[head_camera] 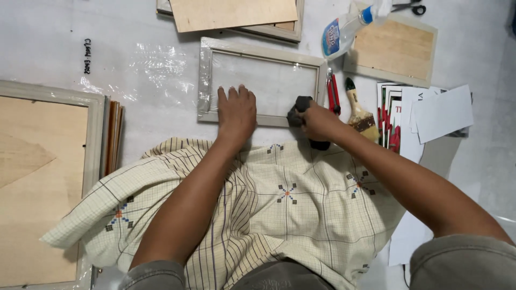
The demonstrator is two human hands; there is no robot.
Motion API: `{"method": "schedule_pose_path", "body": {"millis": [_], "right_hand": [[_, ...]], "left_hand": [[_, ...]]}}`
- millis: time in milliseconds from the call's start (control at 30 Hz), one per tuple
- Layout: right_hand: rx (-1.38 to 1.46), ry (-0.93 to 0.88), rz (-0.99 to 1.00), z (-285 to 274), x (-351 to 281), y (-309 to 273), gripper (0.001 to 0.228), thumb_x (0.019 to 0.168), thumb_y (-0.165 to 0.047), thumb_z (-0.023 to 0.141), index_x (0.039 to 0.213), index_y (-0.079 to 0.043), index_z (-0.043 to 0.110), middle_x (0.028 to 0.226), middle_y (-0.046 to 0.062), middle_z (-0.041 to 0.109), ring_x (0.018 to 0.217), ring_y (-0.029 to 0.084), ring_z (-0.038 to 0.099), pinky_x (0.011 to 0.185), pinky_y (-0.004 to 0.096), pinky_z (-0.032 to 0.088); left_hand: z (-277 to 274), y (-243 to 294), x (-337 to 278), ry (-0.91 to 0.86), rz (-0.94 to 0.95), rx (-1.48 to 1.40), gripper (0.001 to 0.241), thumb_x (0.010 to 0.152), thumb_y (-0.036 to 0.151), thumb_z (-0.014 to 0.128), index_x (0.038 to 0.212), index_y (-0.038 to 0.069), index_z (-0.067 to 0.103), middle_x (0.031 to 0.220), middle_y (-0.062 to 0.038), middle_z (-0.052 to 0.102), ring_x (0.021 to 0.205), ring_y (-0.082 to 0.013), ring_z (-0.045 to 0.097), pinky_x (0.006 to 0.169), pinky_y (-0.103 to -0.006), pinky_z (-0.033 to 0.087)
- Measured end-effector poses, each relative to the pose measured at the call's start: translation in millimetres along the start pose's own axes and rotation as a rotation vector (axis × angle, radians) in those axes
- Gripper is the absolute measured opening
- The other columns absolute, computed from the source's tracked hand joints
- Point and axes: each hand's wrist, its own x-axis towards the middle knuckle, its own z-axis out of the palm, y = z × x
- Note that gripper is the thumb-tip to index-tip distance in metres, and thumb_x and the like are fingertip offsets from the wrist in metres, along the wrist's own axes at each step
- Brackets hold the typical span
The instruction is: Assembling and cleaning picture frames using a brush, cloth, and glue
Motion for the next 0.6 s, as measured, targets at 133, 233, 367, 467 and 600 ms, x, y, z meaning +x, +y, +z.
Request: {"method": "schedule_pose_path", "body": {"millis": [133,233,367,467,600], "right_hand": [[0.028,0.027,0.0,-29,18,-1,0.045,0.089,-0.015,0.066,0.133,-0.008,0.071,0.137,0.029,0.053,0.108,0.055,0.067,0.094,0.061,0.057],[-0.067,0.17,0.015,-40,49,10,0.049,0.09,-0.013,0.065,0.138,-0.019,0.069,0.131,0.024,0.052,0.104,0.053,0.069,0.091,0.059,0.059],[-0.038,0.277,0.039,-35,79,24,0.043,0.09,-0.019,0.064,0.132,-0.018,0.073,0.128,0.026,0.052,0.096,0.053,0.071,0.085,0.058,0.059],[-0.027,0.232,0.004,-40,57,2,0.044,0.086,-0.019,0.068,0.129,-0.012,0.075,0.131,0.029,0.052,0.097,0.054,0.07,0.084,0.058,0.059],[-0.022,0.044,-0.029,-28,21,-40,0.041,0.079,-0.017,0.071,0.118,-0.005,0.078,0.141,0.029,0.053,0.101,0.054,0.07,0.087,0.06,0.057]], "left_hand": [[3,0,1,0.028,0.008,0.003,0.058,0.085,0.025,0.076,0.138,0.005,0.062,0.142,-0.021,0.06,0.131,-0.0427,0.055,0.112,-0.0661,0.023],[-3,0,-3,0.079,-0.004,0.021,0.049,0.088,0.02,0.071,0.135,0.005,0.066,0.139,-0.019,0.063,0.128,-0.0406,0.058,0.111,-0.0631,0.027],[3,-1,0,0.116,0.017,0.031,0.046,0.089,0.017,0.068,0.133,0.005,0.067,0.137,-0.019,0.064,0.126,-0.0414,0.059,0.11,-0.0643,0.027],[4,-1,-1,0.091,0.011,0.032,0.045,0.089,0.016,0.067,0.133,0.006,0.067,0.138,-0.019,0.064,0.125,-0.0402,0.059,0.109,-0.0639,0.028],[4,-2,-1,0.112,0.023,0.018,0.044,0.089,0.013,0.066,0.131,0.005,0.067,0.136,-0.02,0.064,0.124,-0.0407,0.06,0.107,-0.0627,0.031]]}}
